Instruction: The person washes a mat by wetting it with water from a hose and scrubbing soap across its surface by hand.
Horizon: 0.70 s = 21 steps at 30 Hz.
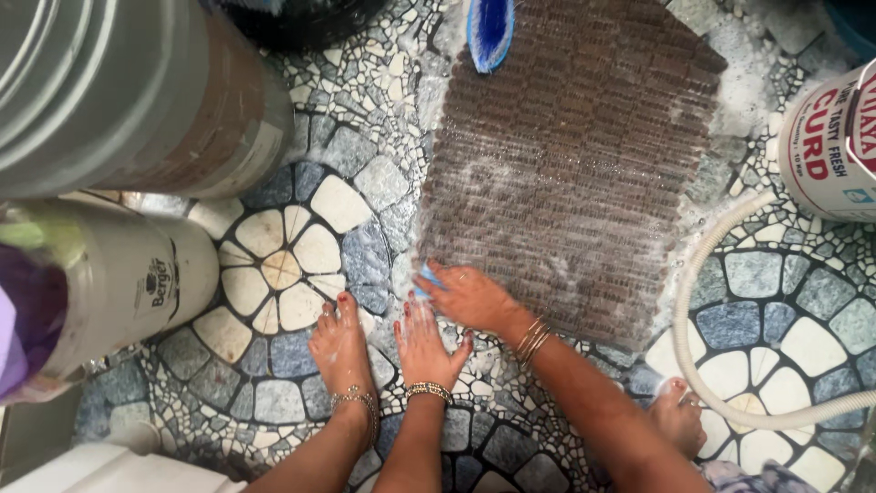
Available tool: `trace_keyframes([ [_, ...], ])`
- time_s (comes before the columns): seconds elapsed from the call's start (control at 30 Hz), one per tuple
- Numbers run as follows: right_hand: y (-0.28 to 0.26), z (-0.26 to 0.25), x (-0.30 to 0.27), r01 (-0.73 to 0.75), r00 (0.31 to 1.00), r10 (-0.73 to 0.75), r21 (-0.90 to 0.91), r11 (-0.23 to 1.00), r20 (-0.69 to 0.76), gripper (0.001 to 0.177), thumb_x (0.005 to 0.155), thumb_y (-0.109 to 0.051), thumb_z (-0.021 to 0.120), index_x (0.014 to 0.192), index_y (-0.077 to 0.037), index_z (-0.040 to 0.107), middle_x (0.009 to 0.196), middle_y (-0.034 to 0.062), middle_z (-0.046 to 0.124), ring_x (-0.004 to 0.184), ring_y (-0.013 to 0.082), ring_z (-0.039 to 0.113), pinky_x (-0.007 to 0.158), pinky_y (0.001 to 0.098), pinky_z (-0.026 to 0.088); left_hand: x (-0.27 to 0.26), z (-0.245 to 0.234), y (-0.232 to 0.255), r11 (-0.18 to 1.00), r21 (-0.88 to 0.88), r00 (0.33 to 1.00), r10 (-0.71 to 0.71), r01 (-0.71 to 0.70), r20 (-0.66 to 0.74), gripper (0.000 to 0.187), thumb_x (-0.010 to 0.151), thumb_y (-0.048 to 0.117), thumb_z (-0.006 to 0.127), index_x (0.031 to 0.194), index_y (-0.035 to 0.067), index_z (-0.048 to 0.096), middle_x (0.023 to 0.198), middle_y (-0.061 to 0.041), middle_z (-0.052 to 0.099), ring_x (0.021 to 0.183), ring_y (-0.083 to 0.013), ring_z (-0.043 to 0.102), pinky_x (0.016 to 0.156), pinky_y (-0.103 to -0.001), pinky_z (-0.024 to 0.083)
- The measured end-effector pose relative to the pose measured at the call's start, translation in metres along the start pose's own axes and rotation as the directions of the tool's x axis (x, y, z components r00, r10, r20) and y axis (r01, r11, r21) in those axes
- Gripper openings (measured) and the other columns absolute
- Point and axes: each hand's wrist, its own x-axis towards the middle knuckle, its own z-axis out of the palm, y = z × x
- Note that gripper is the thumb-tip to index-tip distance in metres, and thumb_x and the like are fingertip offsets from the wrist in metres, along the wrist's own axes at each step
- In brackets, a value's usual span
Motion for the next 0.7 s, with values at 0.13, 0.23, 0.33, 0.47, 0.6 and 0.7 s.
trace_keyframes([
  [0.13, 0.034, -0.009, 0.014, -0.367, 0.617, 0.374, -0.167, 0.915, 0.692, 0.034, 0.103, -0.028, 0.055, 0.131, -0.009, 0.062, 0.12, 0.0167, 0.068, 0.097, 0.0304, 0.067, 0.081, 0.0477, 0.055, -0.001, 0.001, -0.002, 0.999, -0.05, 1.0, -0.005, 0.005, -0.005, 0.109, 0.084, 0.071, 0.054, 0.157, -0.002, 0.02, 0.168, -0.02, 0.015, 0.155, -0.0316, 0.014, 0.123, -0.05, 0.007],
  [0.23, 0.018, 0.011, 0.006, -0.694, 0.72, 0.639, -0.252, 0.675, -0.27, 0.045, 0.091, -0.03, 0.057, 0.13, -0.006, 0.062, 0.124, 0.0235, 0.064, 0.083, 0.0313, 0.068, 0.072, 0.045, 0.058, 0.001, 0.003, 0.0, 0.998, -0.059, 0.999, -0.006, 0.008, 0.038, 0.11, 0.084, 0.072, 0.053, 0.158, -0.003, 0.019, 0.167, -0.02, 0.014, 0.155, -0.0297, 0.013, 0.123, -0.05, 0.006],
  [0.33, -0.001, 0.023, -0.016, -0.603, 0.755, 0.61, -0.111, 0.79, 0.24, 0.032, 0.104, -0.024, 0.055, 0.131, -0.008, 0.062, 0.121, 0.018, 0.065, 0.091, 0.0324, 0.068, 0.076, 0.0456, 0.057, 0.0, 0.001, 0.001, 1.0, -0.009, 1.0, 0.0, 0.0, 0.01, 0.11, 0.083, 0.071, 0.052, 0.158, -0.003, 0.019, 0.167, -0.02, 0.013, 0.156, -0.0292, 0.013, 0.124, -0.049, 0.006],
  [0.47, 0.009, -0.014, -0.062, -0.68, 0.731, 0.67, 0.052, 0.732, 0.129, 0.04, 0.102, -0.028, 0.057, 0.136, -0.008, 0.059, 0.13, 0.0226, 0.061, 0.091, 0.0324, 0.066, 0.08, 0.0458, 0.056, 0.002, -0.003, 0.002, 1.0, -0.011, 1.0, -0.008, 0.008, 0.005, 0.11, 0.084, 0.073, 0.051, 0.157, -0.003, 0.018, 0.167, -0.021, 0.013, 0.155, -0.0308, 0.012, 0.122, -0.049, 0.006],
  [0.6, 0.009, -0.006, -0.06, -0.933, 0.311, 0.887, -0.287, 0.217, -0.341, 0.054, 0.092, -0.034, 0.063, 0.141, -0.011, 0.057, 0.136, 0.0234, 0.057, 0.095, 0.0362, 0.064, 0.081, 0.0472, 0.055, -0.002, 0.001, 0.0, 0.999, -0.04, 0.998, 0.011, -0.013, -0.058, 0.108, 0.085, 0.069, 0.05, 0.158, -0.003, 0.018, 0.167, -0.021, 0.014, 0.155, -0.0303, 0.014, 0.124, -0.05, 0.008],
  [0.7, -0.009, 0.01, -0.043, -0.845, 0.476, 0.879, -0.282, 0.454, -0.011, 0.052, 0.095, -0.037, 0.064, 0.139, -0.011, 0.054, 0.139, 0.0219, 0.056, 0.104, 0.0342, 0.062, 0.085, 0.0477, 0.053, -0.003, 0.011, -0.004, 0.997, -0.062, 0.99, 0.041, -0.05, -0.132, 0.091, 0.095, 0.059, 0.044, 0.159, -0.001, 0.019, 0.168, -0.019, 0.015, 0.155, -0.0313, 0.015, 0.123, -0.051, 0.009],
])
